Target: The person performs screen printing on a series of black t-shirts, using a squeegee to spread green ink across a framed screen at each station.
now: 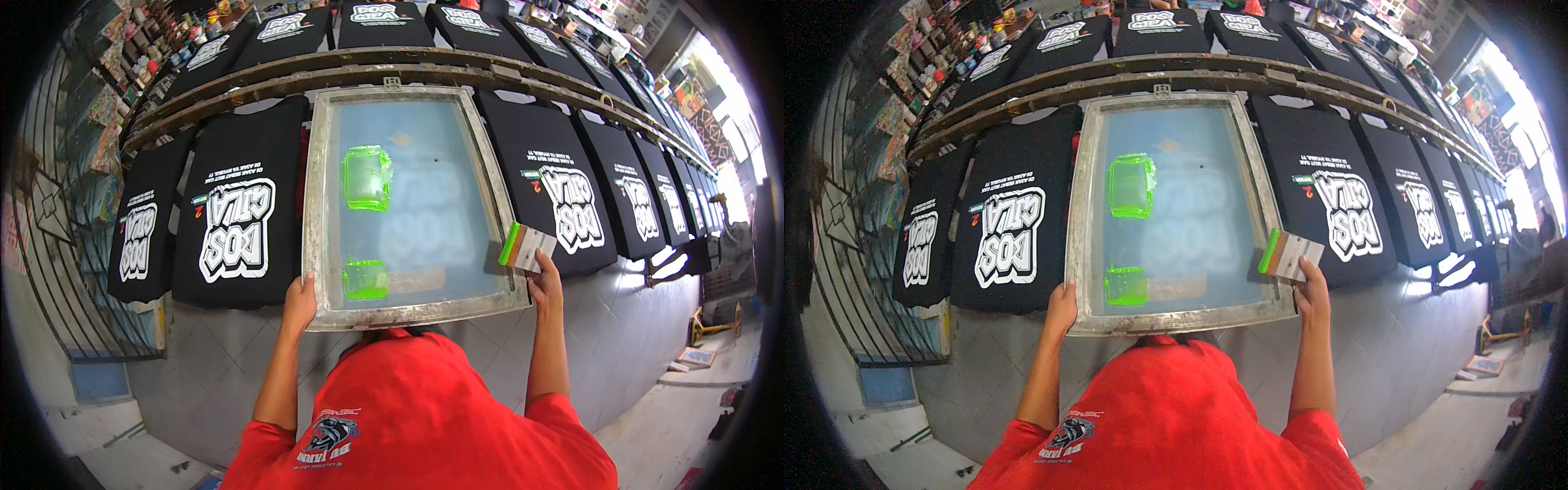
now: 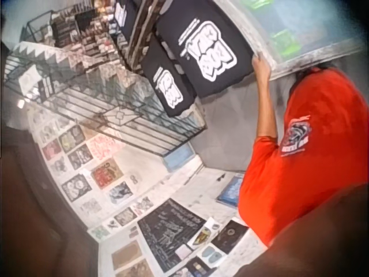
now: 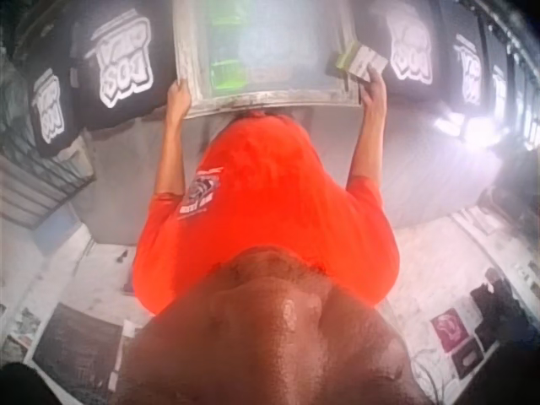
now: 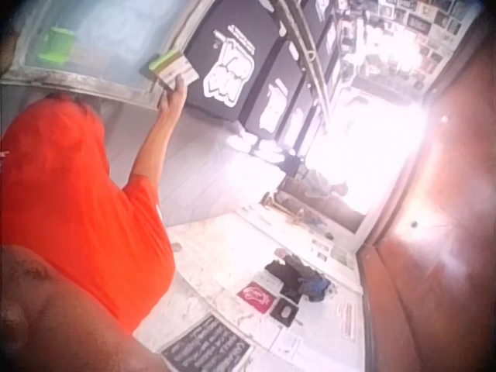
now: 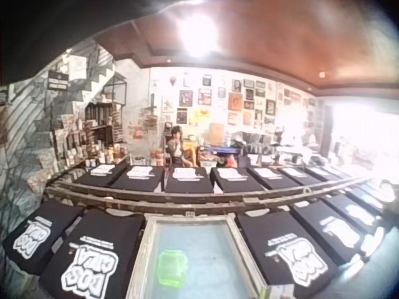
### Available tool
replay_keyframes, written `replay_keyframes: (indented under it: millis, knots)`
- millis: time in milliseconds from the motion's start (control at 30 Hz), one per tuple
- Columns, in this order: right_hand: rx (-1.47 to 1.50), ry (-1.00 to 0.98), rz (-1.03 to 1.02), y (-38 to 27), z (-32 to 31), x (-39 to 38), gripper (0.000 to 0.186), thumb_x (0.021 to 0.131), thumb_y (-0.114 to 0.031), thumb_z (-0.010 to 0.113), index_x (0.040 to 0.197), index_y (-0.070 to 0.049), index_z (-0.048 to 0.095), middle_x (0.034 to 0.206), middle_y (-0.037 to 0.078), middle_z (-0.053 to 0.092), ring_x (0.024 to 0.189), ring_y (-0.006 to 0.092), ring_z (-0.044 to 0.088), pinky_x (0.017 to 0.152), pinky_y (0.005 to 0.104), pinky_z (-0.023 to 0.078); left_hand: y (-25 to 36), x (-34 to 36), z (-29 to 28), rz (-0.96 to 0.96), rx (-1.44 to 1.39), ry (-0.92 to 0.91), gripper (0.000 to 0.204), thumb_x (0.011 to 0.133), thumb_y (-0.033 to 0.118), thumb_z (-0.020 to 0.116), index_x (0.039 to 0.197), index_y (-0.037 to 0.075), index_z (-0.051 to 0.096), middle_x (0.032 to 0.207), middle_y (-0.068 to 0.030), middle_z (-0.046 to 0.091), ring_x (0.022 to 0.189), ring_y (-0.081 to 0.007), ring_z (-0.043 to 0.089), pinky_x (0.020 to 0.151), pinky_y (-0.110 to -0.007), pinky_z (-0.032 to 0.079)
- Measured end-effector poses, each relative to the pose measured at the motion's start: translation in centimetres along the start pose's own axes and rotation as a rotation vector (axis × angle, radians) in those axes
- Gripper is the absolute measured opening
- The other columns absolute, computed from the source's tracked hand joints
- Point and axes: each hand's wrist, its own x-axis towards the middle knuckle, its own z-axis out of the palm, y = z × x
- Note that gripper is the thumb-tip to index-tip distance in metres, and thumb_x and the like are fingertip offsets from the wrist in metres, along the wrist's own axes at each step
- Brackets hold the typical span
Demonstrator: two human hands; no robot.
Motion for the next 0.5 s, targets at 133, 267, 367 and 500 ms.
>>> replay_keyframes:
  millis: [133, 267, 367, 500]
  knots:
    - [-0.041, 0.035, -0.06, 1.6, -0.1, 0.3, 0.043, 0.084, -0.018, 0.065, 0.121, -0.002, 0.051, 0.115, 0.009, 0.06, 0.106, 0.0219, 0.057, 0.096, 0.0367, 0.042, -0.2, -0.3, 1.3, 0.03, 0.023, 0.047, 0.045, 0.097, 0.033, 0.04, 0.103, -0.007, 0.059, 0.094, -0.0282, 0.063, 0.091, -0.0432, 0.059, 0.079, -0.043, 0.045]
    - [-0.042, 0.039, -0.072, 2.7, -1.2, 0.9, 0.043, 0.084, -0.017, 0.064, 0.121, 0.0, 0.05, 0.116, 0.01, 0.059, 0.108, 0.0217, 0.056, 0.095, 0.0364, 0.042, -3.6, 0.7, 2.8, 0.03, 0.014, 0.072, 0.045, 0.097, 0.034, 0.04, 0.105, -0.006, 0.059, 0.095, -0.0258, 0.064, 0.089, -0.0409, 0.06, 0.079, -0.042, 0.045]
    - [0.03, 0.003, -0.057, 2.4, -2.0, 0.9, 0.041, 0.083, -0.018, 0.065, 0.119, -0.003, 0.052, 0.113, 0.008, 0.061, 0.105, 0.0215, 0.058, 0.095, 0.0378, 0.043, -4.6, 1.5, 2.7, -0.014, -0.056, 0.042, 0.046, 0.097, 0.037, 0.039, 0.109, -0.005, 0.056, 0.096, -0.0226, 0.063, 0.089, -0.0352, 0.061, 0.08, -0.041, 0.045]
    - [0.024, -0.005, -0.072, 1.2, -2.0, 0.5, 0.04, 0.083, -0.018, 0.065, 0.118, -0.004, 0.052, 0.112, 0.006, 0.061, 0.103, 0.0209, 0.058, 0.095, 0.0383, 0.044, -3.8, 0.5, 0.9, -0.03, -0.105, 0.007, 0.047, 0.098, 0.039, 0.038, 0.112, -0.004, 0.051, 0.102, -0.0189, 0.06, 0.094, -0.0266, 0.058, 0.083, -0.037, 0.043]
